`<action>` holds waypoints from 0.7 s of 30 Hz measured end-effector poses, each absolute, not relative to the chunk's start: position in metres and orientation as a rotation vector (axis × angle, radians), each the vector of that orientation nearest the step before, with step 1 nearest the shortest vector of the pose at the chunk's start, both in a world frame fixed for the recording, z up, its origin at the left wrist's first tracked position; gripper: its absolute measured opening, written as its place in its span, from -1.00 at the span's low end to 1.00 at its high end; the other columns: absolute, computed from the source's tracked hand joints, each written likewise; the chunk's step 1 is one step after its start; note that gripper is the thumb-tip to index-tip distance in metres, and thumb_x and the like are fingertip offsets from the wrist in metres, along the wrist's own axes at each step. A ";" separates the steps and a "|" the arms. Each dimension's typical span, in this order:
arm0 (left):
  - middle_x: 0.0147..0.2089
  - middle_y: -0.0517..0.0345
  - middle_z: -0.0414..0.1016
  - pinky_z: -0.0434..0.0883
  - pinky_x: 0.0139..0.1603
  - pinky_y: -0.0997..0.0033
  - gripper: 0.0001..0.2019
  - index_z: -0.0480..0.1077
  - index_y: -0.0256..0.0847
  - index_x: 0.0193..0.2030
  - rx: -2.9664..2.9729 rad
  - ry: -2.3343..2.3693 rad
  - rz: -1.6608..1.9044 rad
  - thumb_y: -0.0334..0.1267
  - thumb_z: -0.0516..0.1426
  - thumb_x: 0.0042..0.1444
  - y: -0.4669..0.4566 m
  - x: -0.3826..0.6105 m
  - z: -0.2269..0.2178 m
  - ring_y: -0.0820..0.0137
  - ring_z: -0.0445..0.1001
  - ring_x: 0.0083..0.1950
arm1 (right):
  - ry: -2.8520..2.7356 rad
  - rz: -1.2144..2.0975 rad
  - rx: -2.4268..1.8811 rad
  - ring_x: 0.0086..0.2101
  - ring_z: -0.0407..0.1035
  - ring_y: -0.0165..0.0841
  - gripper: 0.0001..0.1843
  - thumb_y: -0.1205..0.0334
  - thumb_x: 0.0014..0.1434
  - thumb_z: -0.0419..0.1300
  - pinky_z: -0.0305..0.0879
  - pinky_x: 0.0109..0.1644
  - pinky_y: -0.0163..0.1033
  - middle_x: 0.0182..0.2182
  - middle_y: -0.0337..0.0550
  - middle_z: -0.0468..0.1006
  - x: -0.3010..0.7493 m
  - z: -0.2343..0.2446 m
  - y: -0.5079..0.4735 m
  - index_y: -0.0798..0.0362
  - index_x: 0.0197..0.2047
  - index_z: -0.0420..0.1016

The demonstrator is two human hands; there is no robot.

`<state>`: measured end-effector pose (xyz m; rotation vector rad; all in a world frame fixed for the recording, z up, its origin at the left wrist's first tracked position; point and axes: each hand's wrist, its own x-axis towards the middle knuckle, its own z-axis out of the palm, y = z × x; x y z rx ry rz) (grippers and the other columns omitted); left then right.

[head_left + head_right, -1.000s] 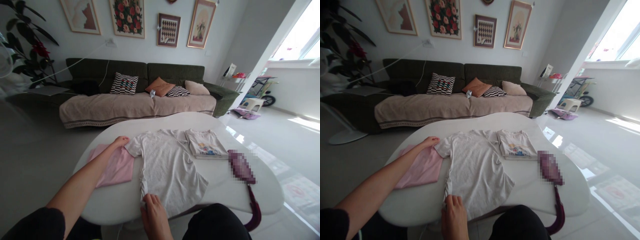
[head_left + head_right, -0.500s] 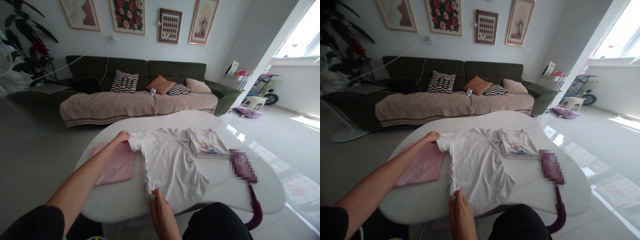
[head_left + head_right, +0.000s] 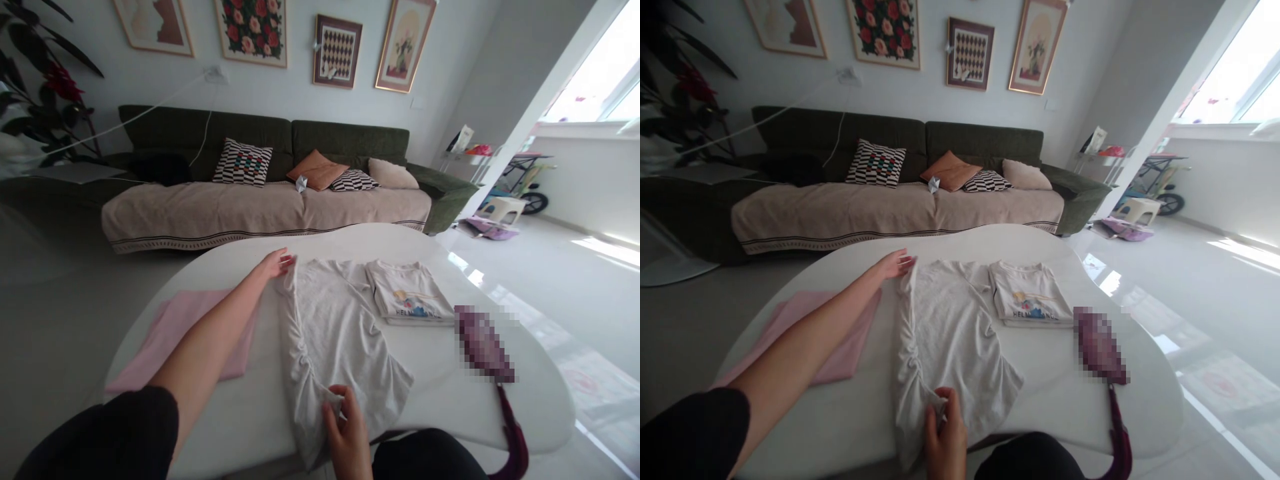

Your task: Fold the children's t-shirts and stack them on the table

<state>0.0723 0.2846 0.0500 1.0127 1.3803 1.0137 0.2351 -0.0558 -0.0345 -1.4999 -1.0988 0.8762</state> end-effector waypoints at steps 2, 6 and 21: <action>-0.16 0.10 0.42 0.39 -0.16 0.29 -0.78 0.33 -0.27 -0.13 1.149 1.412 1.068 -0.23 0.08 0.10 0.284 0.087 0.038 0.41 0.42 -0.19 | -1.080 0.785 -1.564 -0.68 0.09 -0.51 -0.57 -0.01 0.05 0.07 0.09 -0.61 -0.41 -0.64 -0.36 0.20 0.235 -0.038 -0.057 0.14 -0.12 0.32; -0.02 0.14 0.40 0.24 0.06 0.40 -0.73 0.36 -0.19 -0.13 1.438 1.516 1.200 -0.42 0.06 -0.01 0.273 0.075 0.018 0.40 0.34 0.02 | -1.194 0.662 -1.607 -0.69 0.09 -0.48 -0.52 0.00 0.04 0.08 0.09 -0.63 -0.39 -0.68 -0.37 0.18 0.233 -0.040 -0.060 0.12 -0.04 0.31; -0.34 0.18 0.52 0.33 -0.22 0.46 -0.79 0.45 -0.20 -0.35 2.082 1.595 0.681 -0.20 0.05 -0.08 0.301 0.018 0.002 0.38 0.43 -0.27 | -1.388 0.418 -1.601 -0.40 0.39 -0.36 -0.72 0.07 0.12 -0.01 0.33 -0.32 -0.35 -0.36 -0.13 0.43 0.238 -0.048 -0.062 0.00 -0.23 0.42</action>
